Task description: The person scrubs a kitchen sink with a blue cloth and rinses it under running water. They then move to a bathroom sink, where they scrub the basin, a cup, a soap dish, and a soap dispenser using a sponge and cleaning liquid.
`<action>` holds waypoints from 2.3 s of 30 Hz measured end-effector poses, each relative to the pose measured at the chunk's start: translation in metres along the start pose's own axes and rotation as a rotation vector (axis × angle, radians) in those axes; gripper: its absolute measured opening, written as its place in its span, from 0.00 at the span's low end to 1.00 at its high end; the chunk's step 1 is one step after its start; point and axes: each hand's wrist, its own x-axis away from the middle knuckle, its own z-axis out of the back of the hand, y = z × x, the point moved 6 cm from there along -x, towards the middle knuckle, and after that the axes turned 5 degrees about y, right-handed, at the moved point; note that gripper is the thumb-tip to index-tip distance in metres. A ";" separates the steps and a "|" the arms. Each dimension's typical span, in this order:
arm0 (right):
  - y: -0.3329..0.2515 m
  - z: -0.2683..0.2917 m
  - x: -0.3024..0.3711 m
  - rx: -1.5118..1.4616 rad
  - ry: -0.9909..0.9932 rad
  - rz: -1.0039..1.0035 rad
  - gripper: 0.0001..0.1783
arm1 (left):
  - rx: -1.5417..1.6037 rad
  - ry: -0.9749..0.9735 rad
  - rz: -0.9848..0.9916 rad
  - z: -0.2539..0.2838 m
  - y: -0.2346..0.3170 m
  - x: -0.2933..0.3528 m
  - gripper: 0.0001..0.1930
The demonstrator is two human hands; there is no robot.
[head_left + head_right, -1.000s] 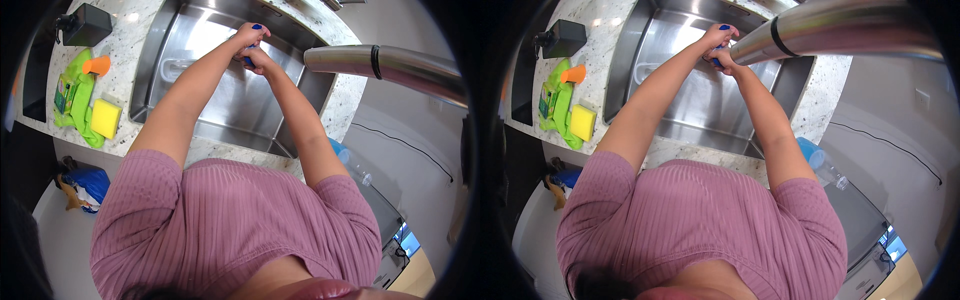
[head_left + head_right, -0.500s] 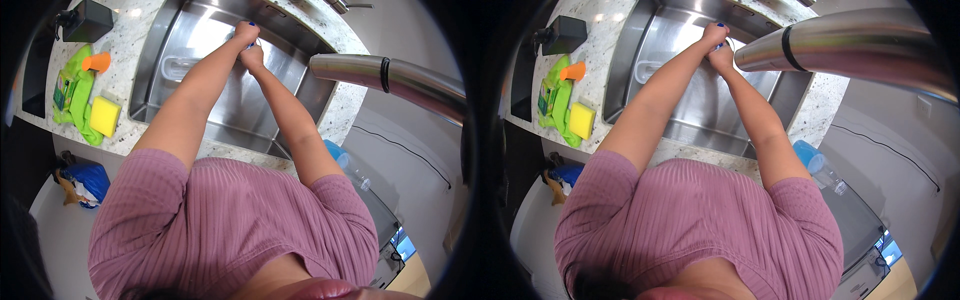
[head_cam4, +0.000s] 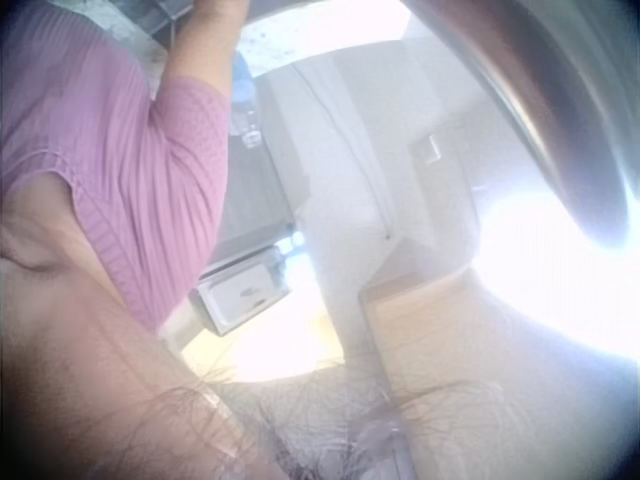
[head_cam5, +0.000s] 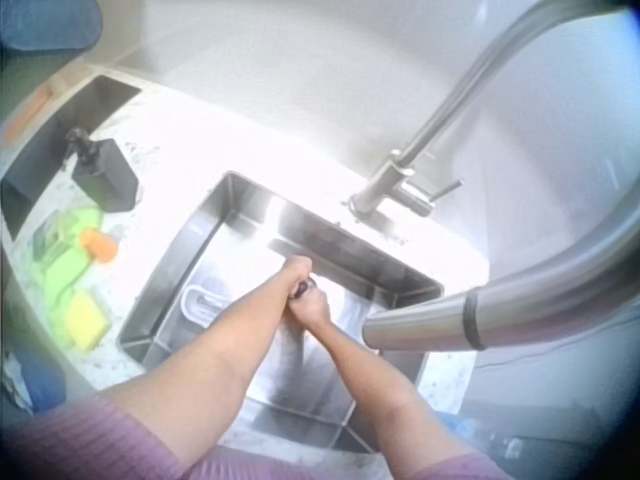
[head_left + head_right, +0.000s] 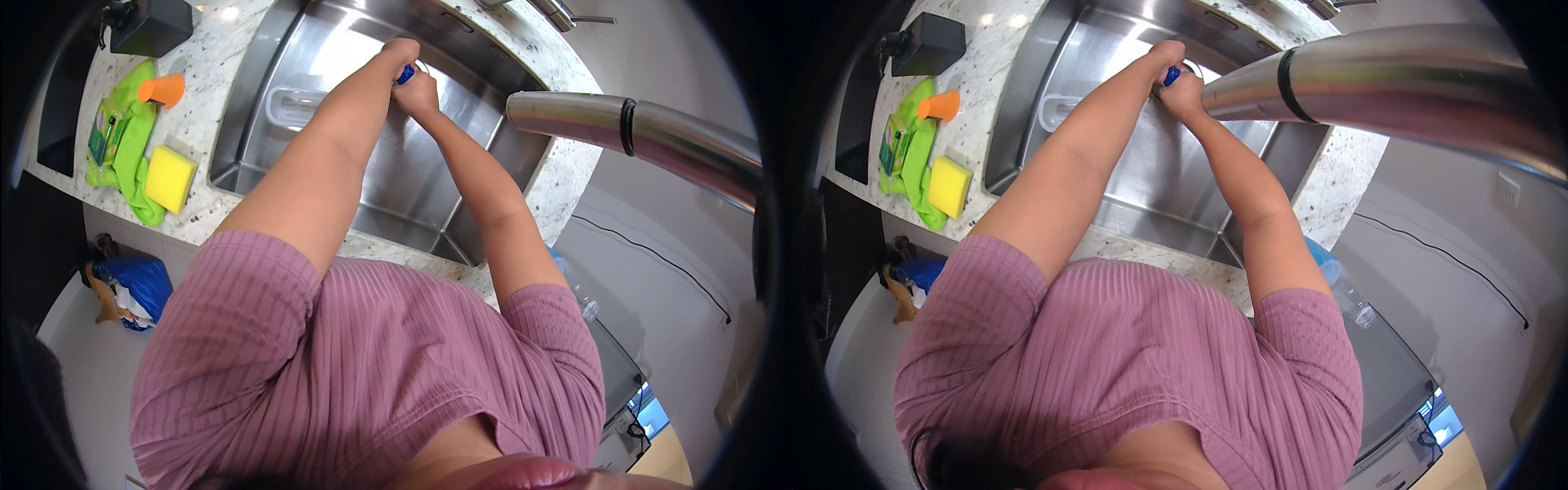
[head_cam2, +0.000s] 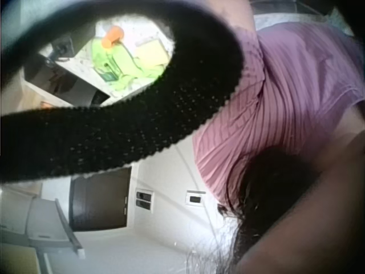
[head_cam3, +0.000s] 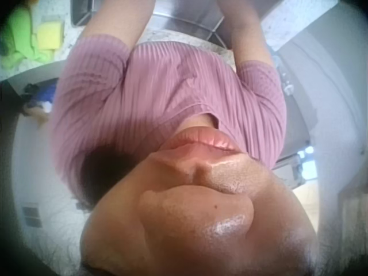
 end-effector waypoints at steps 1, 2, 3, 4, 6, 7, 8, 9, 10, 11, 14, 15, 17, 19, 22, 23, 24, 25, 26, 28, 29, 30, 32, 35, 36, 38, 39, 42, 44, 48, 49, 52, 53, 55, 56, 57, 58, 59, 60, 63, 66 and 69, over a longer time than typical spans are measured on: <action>0.000 0.003 -0.001 -0.011 0.018 0.020 0.12 | 0.071 0.013 0.039 -0.004 -0.001 -0.002 0.09; 0.000 0.005 -0.001 -0.021 0.036 0.039 0.12 | 0.142 0.025 0.078 -0.006 -0.002 -0.005 0.09; 0.003 0.004 -0.002 -0.017 0.040 0.030 0.12 | 0.169 -0.016 0.106 -0.009 -0.002 -0.007 0.09; 0.001 0.000 -0.004 -0.019 0.029 0.043 0.12 | 0.211 -0.035 0.140 -0.005 -0.007 -0.009 0.09; 0.001 -0.005 -0.004 0.011 -0.006 0.073 0.12 | 0.257 -0.090 0.198 -0.006 -0.014 -0.010 0.08; 0.005 -0.005 -0.003 0.042 -0.031 0.090 0.12 | 0.260 -0.127 0.224 -0.011 -0.017 -0.009 0.07; 0.008 -0.006 -0.002 0.073 -0.055 0.106 0.12 | 0.262 -0.165 0.249 -0.016 -0.019 -0.007 0.07; 0.011 -0.004 0.000 0.071 -0.034 0.096 0.12 | 0.231 -0.208 0.256 -0.020 -0.019 -0.007 0.07; 0.007 -0.004 0.002 0.066 -0.025 0.112 0.13 | 0.217 -0.229 0.263 -0.018 -0.023 -0.013 0.07; 0.002 -0.004 0.002 0.061 -0.014 0.125 0.14 | 0.202 -0.252 0.269 -0.015 -0.027 -0.019 0.09; 0.021 0.000 0.000 0.121 -0.111 -0.046 0.24 | 0.621 -0.346 0.307 -0.022 -0.016 0.000 0.06; 0.017 -0.004 0.001 -0.088 -0.143 -0.054 0.23 | 0.638 -0.373 0.227 -0.013 -0.013 0.006 0.11; 0.031 -0.008 0.011 -0.507 -0.164 -0.133 0.22 | 0.619 -0.491 0.087 -0.015 0.005 0.031 0.21; 0.011 0.000 0.026 -0.719 -0.353 -0.299 0.27 | 0.588 -0.497 0.047 0.001 0.003 0.040 0.32; -0.002 0.019 0.054 -0.929 -0.490 -0.445 0.33 | 0.463 -0.429 -0.030 0.020 0.015 0.074 0.44; 0.001 0.024 0.059 -0.991 -0.512 -0.491 0.34 | 0.389 -0.378 -0.046 0.030 0.021 0.088 0.45; 0.001 0.025 0.065 -1.054 -0.538 -0.531 0.36 | 0.316 -0.321 -0.063 0.040 0.022 0.097 0.47; -0.001 0.028 0.069 -1.134 -0.494 -0.510 0.30 | 0.233 -0.306 -0.094 0.044 0.019 0.096 0.47; 0.000 0.029 0.073 -1.173 -0.493 -0.521 0.29 | 0.181 -0.300 -0.111 0.049 0.020 0.100 0.46; 0.001 0.037 0.078 -1.248 -0.484 -0.543 0.26 | 0.079 -0.297 -0.150 0.057 0.025 0.109 0.44; 0.002 0.040 0.082 -1.254 -0.458 -0.572 0.22 | 0.050 -0.287 -0.149 0.059 0.024 0.111 0.41; 0.003 0.042 0.085 -1.292 -0.458 -0.565 0.22 | 0.040 -0.274 -0.175 0.061 0.025 0.116 0.40; 0.006 0.047 0.086 -1.365 -0.458 -0.549 0.20 | 0.021 -0.247 -0.227 0.065 0.029 0.126 0.38; -0.002 0.058 0.090 -1.421 -0.421 -0.583 0.20 | 0.058 -0.199 -0.257 0.069 0.023 0.125 0.34; -0.004 0.063 0.091 -1.439 -0.408 -0.577 0.20 | 0.064 -0.183 -0.272 0.070 0.025 0.129 0.34; -0.008 0.071 0.092 -1.473 -0.384 -0.565 0.19 | 0.073 -0.136 -0.303 0.069 0.027 0.137 0.33; -0.009 0.073 0.092 -1.508 -0.394 -0.555 0.19 | 0.078 -0.109 -0.318 0.070 0.028 0.142 0.33; -0.014 0.083 0.092 -1.548 -0.373 -0.527 0.19 | 0.074 -0.118 -0.350 0.070 0.028 0.149 0.31; -0.018 0.087 0.093 -1.576 -0.363 -0.521 0.19 | 0.058 -0.132 -0.357 0.071 0.024 0.152 0.26; -0.014 0.087 0.092 -1.642 -0.445 -0.482 0.18 | 0.033 -0.132 -0.362 0.071 0.021 0.169 0.17; -0.013 0.086 0.092 -1.666 -0.474 -0.469 0.18 | 0.032 -0.137 -0.368 0.071 0.021 0.174 0.17; -0.014 0.084 0.094 -1.701 -0.507 -0.467 0.19 | 0.058 -0.158 -0.381 0.072 0.021 0.184 0.16; -0.015 0.084 0.095 -1.700 -0.507 -0.466 0.20 | 0.072 -0.166 -0.385 0.071 0.022 0.186 0.16; -0.017 0.085 0.096 -1.702 -0.498 -0.467 0.21 | 0.074 -0.178 -0.375 0.070 0.025 0.195 0.16; -0.018 0.085 0.097 -1.707 -0.518 -0.455 0.21 | 0.074 -0.184 -0.370 0.068 0.027 0.199 0.16; -0.021 0.085 0.098 -1.712 -0.541 -0.441 0.21 | 0.127 -0.199 -0.382 0.066 0.026 0.199 0.16; -0.025 0.085 0.099 -1.716 -0.564 -0.426 0.21 | 0.179 -0.215 -0.394 0.062 0.023 0.199 0.17; -0.025 0.085 0.100 -1.671 -0.537 -0.421 0.22 | 0.231 -0.232 -0.406 0.059 0.021 0.199 0.18; -0.028 0.088 0.103 -1.627 -0.512 -0.416 0.23 | 0.195 -0.263 -0.424 0.055 0.020 0.200 0.18; -0.042 0.094 0.115 -1.515 -0.400 -0.433 0.27 | 0.002 -0.238 -0.491 0.053 0.021 0.201 0.12; -0.037 0.110 0.123 -1.394 -0.311 -0.459 0.32 | -0.475 0.080 -0.700 0.075 0.035 0.213 0.07; -0.013 0.114 0.121 -1.369 -0.200 -0.425 0.27 | -0.428 0.091 -0.736 0.102 0.036 0.221 0.10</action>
